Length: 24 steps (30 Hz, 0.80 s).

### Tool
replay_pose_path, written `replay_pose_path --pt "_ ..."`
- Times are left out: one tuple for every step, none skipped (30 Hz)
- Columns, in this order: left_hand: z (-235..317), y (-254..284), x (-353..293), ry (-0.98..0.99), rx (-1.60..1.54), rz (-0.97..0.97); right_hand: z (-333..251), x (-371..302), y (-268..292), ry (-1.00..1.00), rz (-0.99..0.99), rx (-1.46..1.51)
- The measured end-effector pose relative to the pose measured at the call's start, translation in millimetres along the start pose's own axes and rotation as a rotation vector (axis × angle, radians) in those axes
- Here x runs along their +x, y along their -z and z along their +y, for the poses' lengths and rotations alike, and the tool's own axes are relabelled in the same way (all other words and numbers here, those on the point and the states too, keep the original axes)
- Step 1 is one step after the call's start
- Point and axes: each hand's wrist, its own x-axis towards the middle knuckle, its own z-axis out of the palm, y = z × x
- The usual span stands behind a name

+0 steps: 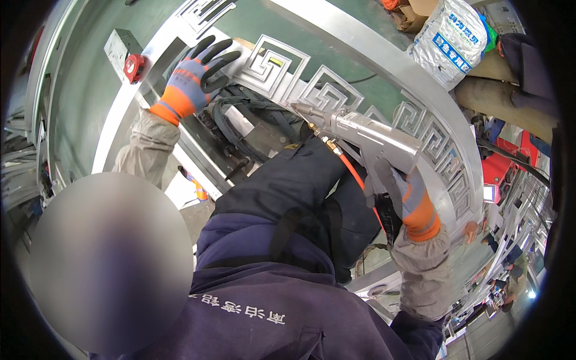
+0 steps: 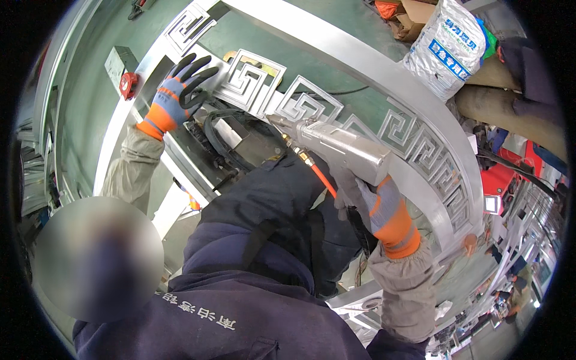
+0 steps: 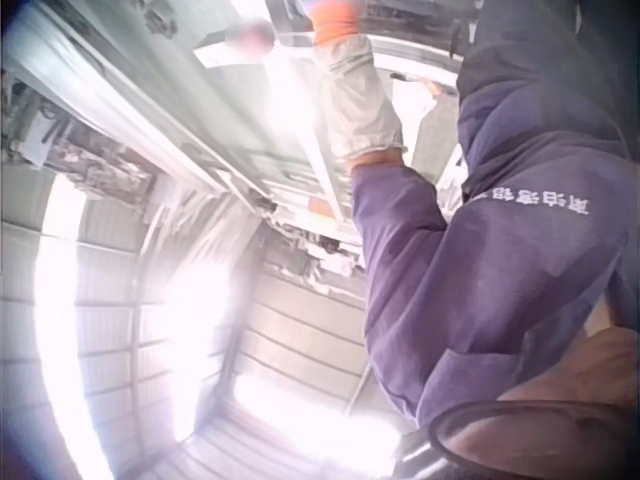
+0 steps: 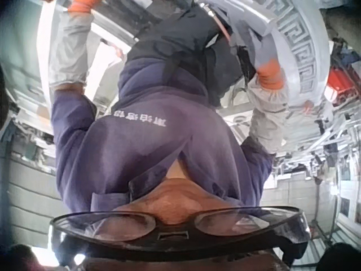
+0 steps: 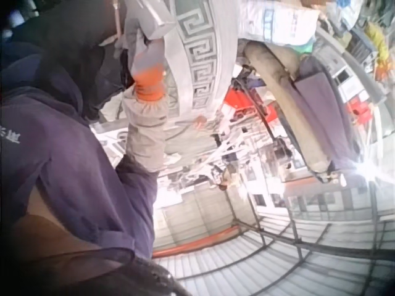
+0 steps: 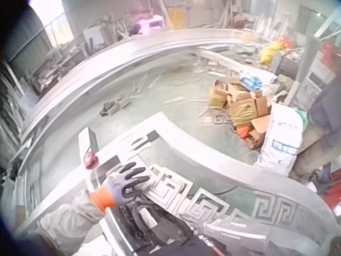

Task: The person welds decorative Greek key metal inserts into a curved aluminum frame using a handheld welding torch. They repeatedly position each insert, weld it in place, and adjust alignment along the frame's curve.

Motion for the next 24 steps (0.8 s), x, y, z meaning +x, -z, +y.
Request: replay_pose_path --pt "-1 3 8 -0.019 -0.013 -0.079 3 1 -1 -0.032 -0.006 0.023" --pt "-6 0 11 0.026 -0.028 -0.182 5 3 0 -0.061 -0.018 0.045" --pt "-11 -3 18 0.039 -0.014 -0.271 5 4 1 -0.091 -0.028 0.068" --pt "-15 -6 26 0.049 0.0 -0.362 4 5 2 -0.109 -0.034 0.037" --pt "-6 0 39 0.023 0.149 -0.412 2 6 2 -0.127 -0.037 0.005" --pt "3 6 51 -0.01 0.296 -0.459 1 6 3 -0.146 -0.04 -0.026" --pt "0 0 53 -0.033 0.272 -0.451 1 6 2 -0.132 -0.026 -0.013" --pt "0 -4 58 -0.055 0.247 -0.443 0 6 0 -0.118 -0.012 0.0" --pt "-1 -5 55 -0.076 0.209 -0.396 0 6 -1 -0.104 0.002 0.014" --pt "10 6 58 -0.103 0.169 -0.35 2 7 0 -0.126 0.005 0.03" --pt "7 -1 57 -0.132 0.176 -0.31 6 7 2 -0.148 0.007 0.047" --pt "0 -12 56 -0.159 0.183 -0.27 8 8 3 -0.17 0.009 0.064" --pt "-4 -19 55 -0.182 0.194 -0.23 8 9 3 -0.138 0.005 0.066" --pt "-7 -26 58 -0.091 0.278 -0.378 9 10 2 -0.106 0.001 0.067" --pt "-10 -30 56 -0.081 0.239 -0.39 9 11 2 -0.074 -0.004 0.069" --pt "-9 -28 58 -0.072 0.198 -0.402 9 11 3 -0.091 -0.014 0.054" --pt "-9 -27 58 -0.063 0.158 -0.413 9 11 6 -0.109 -0.024 0.039" --pt "-10 -28 57 -0.097 0.159 -0.354 10 11 8 -0.126 -0.035 0.024" --pt "-11 -28 57 -0.135 0.16 -0.294 11 11 9 -0.134 -0.028 0.058" --pt "-10 -28 57 -0.172 0.16 -0.233 15 11 11 -0.143 -0.022 0.093" --pt "-9 -26 58 -0.161 0.136 -0.252 17 11 11 -0.152 -0.015 0.127" --pt "-6 -22 58 -0.148 0.112 -0.272 15 12 12 -0.148 -0.026 0.069" --pt "-5 -20 58 -0.134 0.088 -0.292 12 14 12 -0.145 -0.038 0.011" --pt "-9 -24 58 -0.097 0.097 -0.348 10 15 12 -0.142 -0.049 -0.048"
